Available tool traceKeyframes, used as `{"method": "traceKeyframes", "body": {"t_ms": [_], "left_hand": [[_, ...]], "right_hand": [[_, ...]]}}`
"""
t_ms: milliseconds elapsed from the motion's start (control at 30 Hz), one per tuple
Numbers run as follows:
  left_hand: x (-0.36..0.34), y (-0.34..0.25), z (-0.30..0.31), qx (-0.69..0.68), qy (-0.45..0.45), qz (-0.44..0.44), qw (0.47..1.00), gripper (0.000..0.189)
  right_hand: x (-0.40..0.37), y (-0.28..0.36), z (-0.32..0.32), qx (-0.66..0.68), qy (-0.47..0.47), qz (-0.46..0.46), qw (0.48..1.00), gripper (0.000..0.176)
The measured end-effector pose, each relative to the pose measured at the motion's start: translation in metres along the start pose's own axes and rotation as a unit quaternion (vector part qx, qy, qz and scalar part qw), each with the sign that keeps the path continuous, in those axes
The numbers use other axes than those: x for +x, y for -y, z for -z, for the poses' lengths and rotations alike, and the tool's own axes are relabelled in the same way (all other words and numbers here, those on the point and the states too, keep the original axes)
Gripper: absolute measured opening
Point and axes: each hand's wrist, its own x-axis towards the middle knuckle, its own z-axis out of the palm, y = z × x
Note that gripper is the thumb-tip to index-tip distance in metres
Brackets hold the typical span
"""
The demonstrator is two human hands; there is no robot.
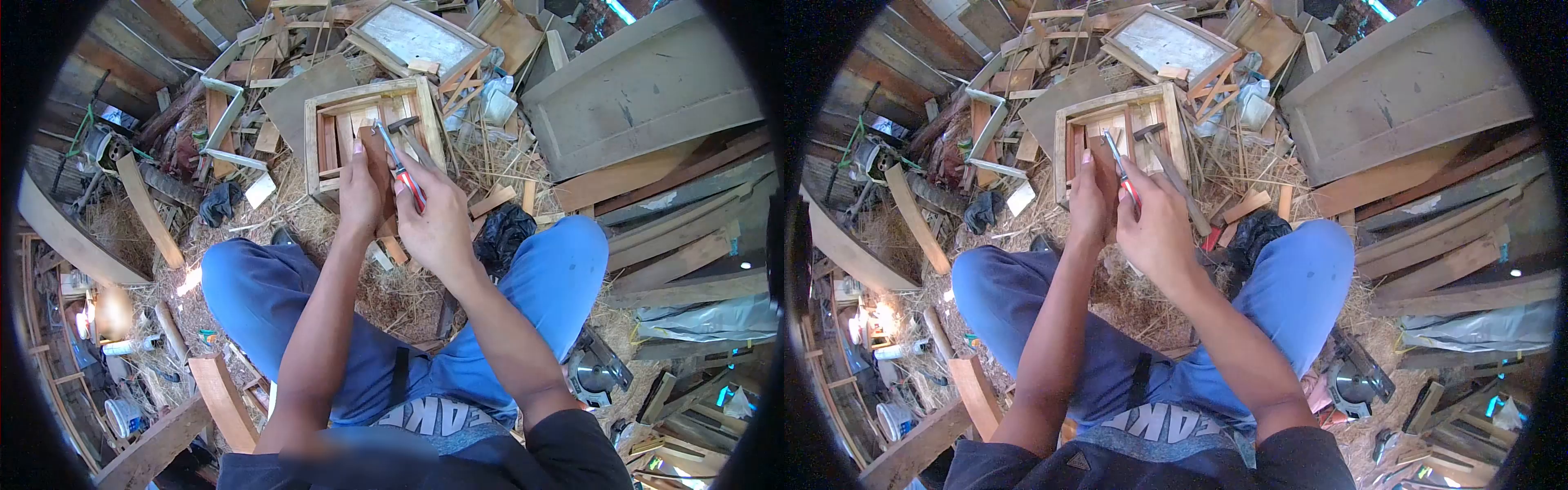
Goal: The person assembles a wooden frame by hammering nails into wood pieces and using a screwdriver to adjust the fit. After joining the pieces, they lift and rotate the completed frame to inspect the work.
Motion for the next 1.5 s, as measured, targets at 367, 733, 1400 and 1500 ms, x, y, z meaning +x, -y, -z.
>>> {"method": "traceKeyframes", "body": {"t_ms": [367,733,1400,1500], "left_hand": [[-0.005,-0.005,-0.009,-0.032,0.015,0.031,0.999,0.054],[0.004,0.012,-0.005,0.173,-0.013,0.041,0.984,0.068],[0.003,0.025,-0.005,0.275,-0.041,-0.057,0.959,0.072],[-0.003,0.014,-0.009,0.236,-0.056,-0.017,0.97,0.071]], "right_hand": [[0.0,-0.006,-0.001,-0.003,-0.018,0.008,1.0,0.041],[-0.004,-0.017,-0.016,-0.036,-0.002,-0.034,0.999,0.038],[-0.007,-0.03,-0.026,-0.04,0.007,-0.05,0.998,0.039],[-0.007,-0.03,-0.027,-0.033,-0.006,-0.045,0.998,0.039]]}}
